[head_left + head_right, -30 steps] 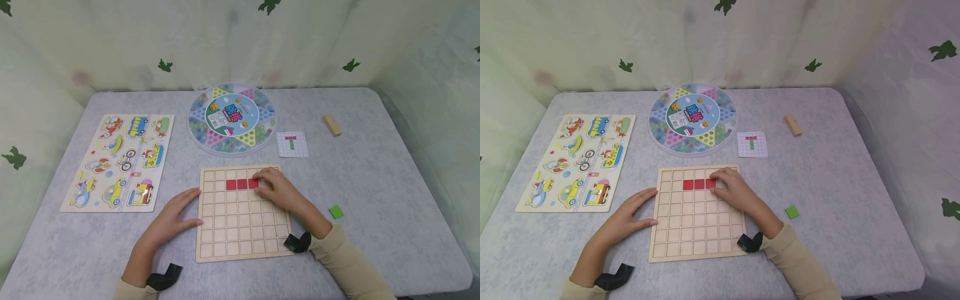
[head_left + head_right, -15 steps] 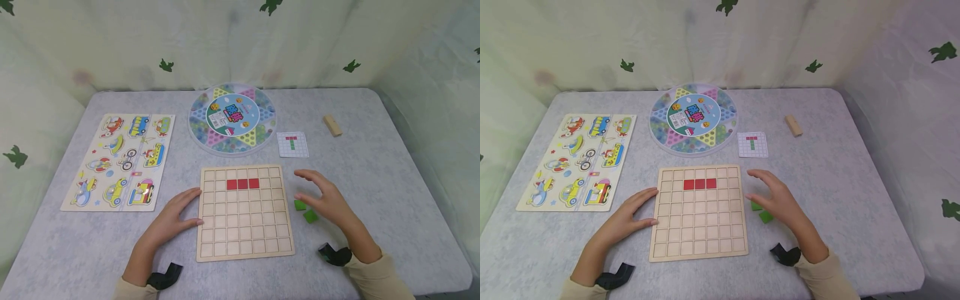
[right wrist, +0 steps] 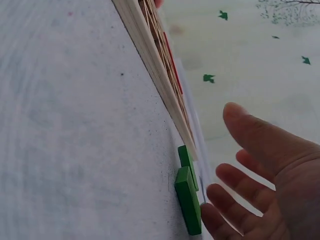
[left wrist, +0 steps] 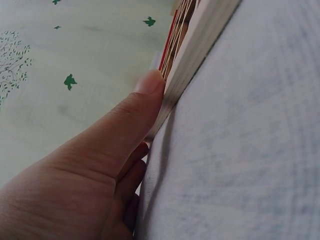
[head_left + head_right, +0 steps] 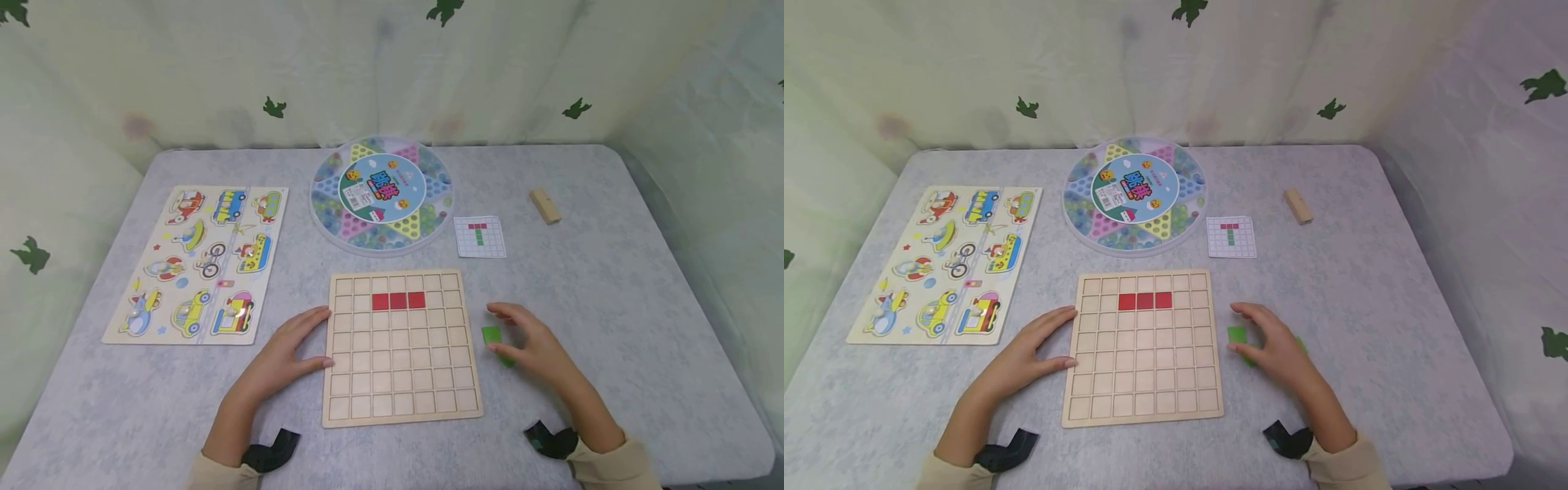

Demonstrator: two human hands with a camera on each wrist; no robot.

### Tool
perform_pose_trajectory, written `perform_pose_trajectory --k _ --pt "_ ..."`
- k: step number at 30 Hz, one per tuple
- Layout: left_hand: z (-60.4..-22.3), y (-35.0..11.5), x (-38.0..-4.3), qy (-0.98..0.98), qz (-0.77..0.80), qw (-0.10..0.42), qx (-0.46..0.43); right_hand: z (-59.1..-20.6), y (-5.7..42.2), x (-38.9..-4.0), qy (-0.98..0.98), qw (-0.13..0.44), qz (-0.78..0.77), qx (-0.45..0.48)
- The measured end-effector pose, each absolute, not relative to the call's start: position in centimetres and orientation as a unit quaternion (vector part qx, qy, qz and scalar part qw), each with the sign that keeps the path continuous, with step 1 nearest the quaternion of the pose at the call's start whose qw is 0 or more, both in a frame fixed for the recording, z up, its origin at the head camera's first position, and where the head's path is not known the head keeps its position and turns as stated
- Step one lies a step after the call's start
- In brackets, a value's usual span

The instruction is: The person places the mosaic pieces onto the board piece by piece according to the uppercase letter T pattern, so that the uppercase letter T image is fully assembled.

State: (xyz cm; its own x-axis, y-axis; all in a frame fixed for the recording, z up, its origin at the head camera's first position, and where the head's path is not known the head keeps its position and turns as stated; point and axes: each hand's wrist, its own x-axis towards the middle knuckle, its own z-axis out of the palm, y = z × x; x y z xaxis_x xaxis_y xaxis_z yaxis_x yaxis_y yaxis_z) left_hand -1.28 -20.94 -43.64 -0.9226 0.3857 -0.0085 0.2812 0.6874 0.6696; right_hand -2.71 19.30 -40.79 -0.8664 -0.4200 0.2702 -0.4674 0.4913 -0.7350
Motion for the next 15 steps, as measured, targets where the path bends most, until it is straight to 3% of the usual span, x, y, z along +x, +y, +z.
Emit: perform_pose_trajectory --k 5,15 --pt "-43.6 -20.9 -1.3 0.916 0.350 0.075 0.183 -43.1 20.2 -2.8 -0.876 -0.006 0.418 0.240" --pt "-43.7 -21.0 -1.3 0.916 0.349 0.072 0.184 -43.6 20.3 -2.5 -0.901 -0.042 0.372 0.218"
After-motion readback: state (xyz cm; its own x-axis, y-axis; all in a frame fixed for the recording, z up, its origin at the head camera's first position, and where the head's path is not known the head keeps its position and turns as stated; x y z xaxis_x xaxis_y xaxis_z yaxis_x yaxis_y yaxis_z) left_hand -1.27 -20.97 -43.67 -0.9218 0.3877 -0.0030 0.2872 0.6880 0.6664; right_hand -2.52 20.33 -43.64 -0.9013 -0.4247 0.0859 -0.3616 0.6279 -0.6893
